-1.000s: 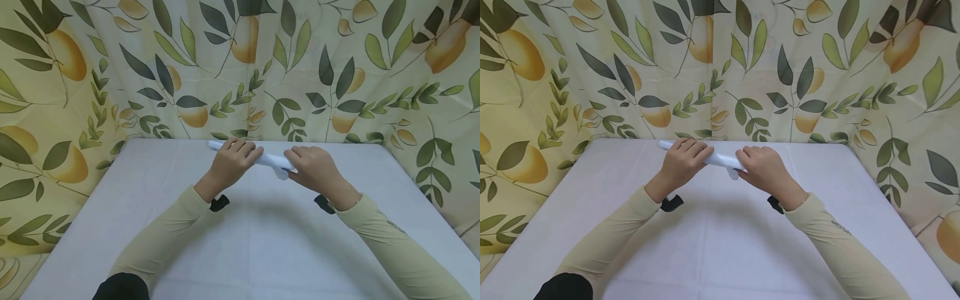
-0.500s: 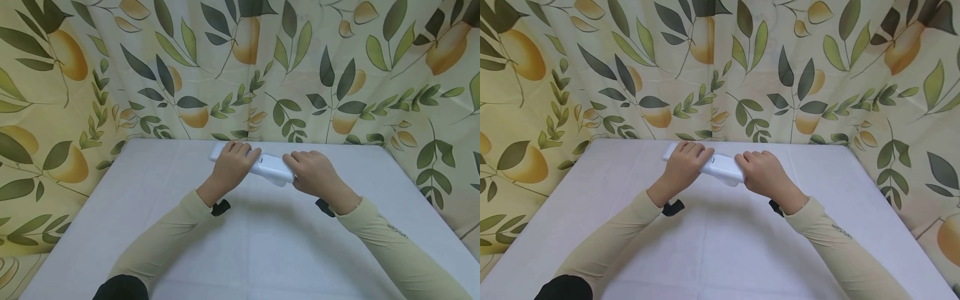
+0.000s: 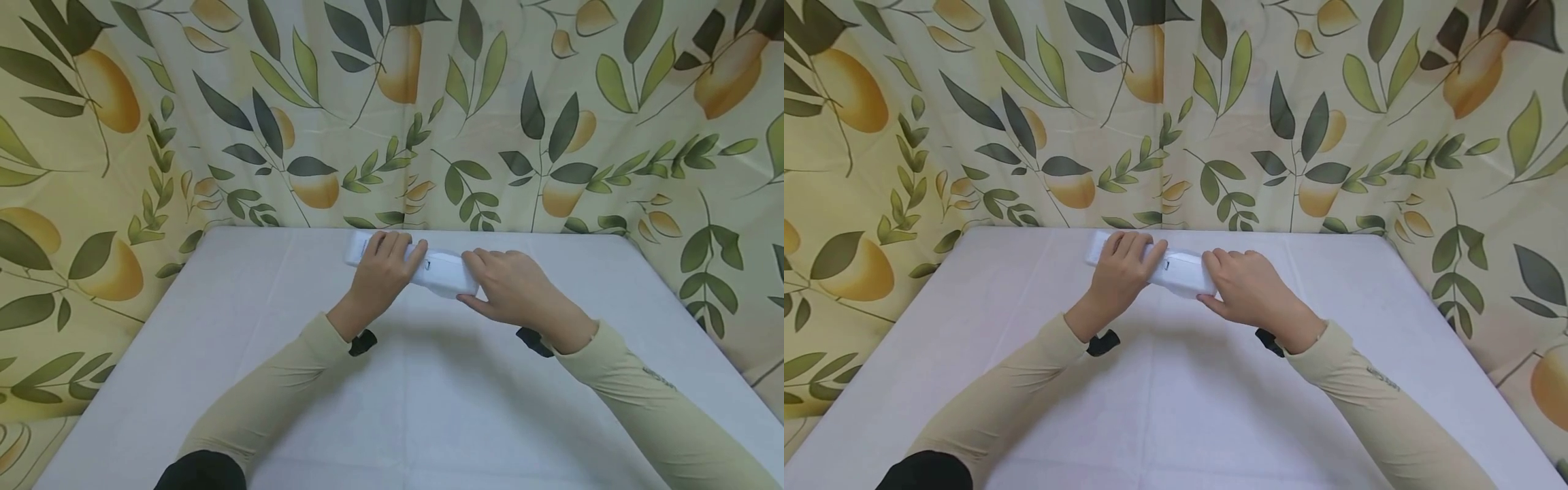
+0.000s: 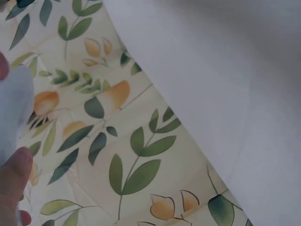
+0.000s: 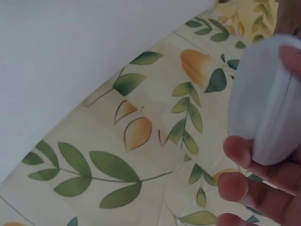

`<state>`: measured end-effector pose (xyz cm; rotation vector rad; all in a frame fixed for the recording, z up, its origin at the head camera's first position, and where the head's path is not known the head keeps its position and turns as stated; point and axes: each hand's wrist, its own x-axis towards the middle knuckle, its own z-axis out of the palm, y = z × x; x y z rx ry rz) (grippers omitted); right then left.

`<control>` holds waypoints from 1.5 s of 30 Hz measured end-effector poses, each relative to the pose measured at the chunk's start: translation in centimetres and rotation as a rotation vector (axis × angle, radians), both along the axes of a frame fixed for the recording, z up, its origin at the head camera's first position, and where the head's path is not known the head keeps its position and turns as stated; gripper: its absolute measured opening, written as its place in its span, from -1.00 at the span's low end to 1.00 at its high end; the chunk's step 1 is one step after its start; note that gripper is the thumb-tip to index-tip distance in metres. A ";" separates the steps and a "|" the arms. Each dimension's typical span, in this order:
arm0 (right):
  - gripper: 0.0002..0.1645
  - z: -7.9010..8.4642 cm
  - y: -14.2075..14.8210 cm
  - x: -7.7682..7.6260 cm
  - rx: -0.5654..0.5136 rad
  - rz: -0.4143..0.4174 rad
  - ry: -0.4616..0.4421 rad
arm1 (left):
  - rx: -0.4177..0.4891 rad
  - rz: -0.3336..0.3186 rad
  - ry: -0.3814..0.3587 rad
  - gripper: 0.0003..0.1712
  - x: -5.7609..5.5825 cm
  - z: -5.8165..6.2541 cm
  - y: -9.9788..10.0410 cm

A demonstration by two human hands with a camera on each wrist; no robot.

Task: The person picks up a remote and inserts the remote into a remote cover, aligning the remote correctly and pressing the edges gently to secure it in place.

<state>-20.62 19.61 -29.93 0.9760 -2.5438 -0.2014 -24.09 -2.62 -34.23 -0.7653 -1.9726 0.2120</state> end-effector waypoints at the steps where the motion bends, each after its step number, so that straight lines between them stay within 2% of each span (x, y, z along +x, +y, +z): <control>1: -0.31 -0.1 0.1 -0.1 -0.005 0.003 0.030 | -0.003 0.002 -0.014 -0.52 -0.1 0.0 -0.1; 6: -0.21 -0.6 0.8 -0.5 -0.010 0.042 0.225 | 0.011 -0.057 -0.112 -0.29 -0.2 0.4 -0.6; 10: -0.19 -1.3 1.2 -1.0 -0.013 0.080 0.344 | 0.054 -0.140 -0.174 -0.32 0.0 0.7 -0.9; 14: -0.21 -1.8 1.0 -1.5 -0.005 0.130 0.382 | 0.114 -0.180 -0.261 -0.45 0.2 1.0 -0.7; 19: -0.24 -2.0 0.8 -2.2 -0.023 0.151 0.379 | 0.166 -0.136 -0.344 -0.51 0.4 1.4 -0.2; 21: -0.26 -2.1 0.8 -2.5 -0.052 0.153 0.385 | 0.188 -0.114 -0.337 -0.48 0.4 1.4 0.0; 23: -0.27 -2.1 0.9 -2.8 -0.095 0.161 0.403 | 0.221 -0.098 -0.295 -0.43 0.3 1.4 0.2; 25: -0.29 -2.1 1.0 -2.9 -0.137 0.165 0.439 | 0.253 -0.100 -0.219 -0.38 0.2 1.3 0.3; 28: -0.29 -1.8 1.0 -3.0 -0.196 0.149 0.496 | 0.278 -0.121 -0.059 -0.41 0.4 1.1 0.3; 30: -0.27 -1.3 1.0 -3.0 -0.221 0.121 0.528 | 0.272 -0.131 0.037 -0.51 0.7 1.0 0.3; 32: -0.25 -0.9 0.9 -2.9 -0.239 0.094 0.543 | 0.265 -0.125 0.080 -0.60 0.9 1.0 0.5; 39: -0.25 -0.5 -0.1 -2.2 -0.277 0.050 0.566 | 0.317 -0.090 0.065 -0.68 1.2 1.7 1.6; 45: -0.22 -0.5 -0.4 -2.0 -0.306 0.049 0.599 | 0.418 -0.145 -0.005 -0.83 1.6 2.0 2.1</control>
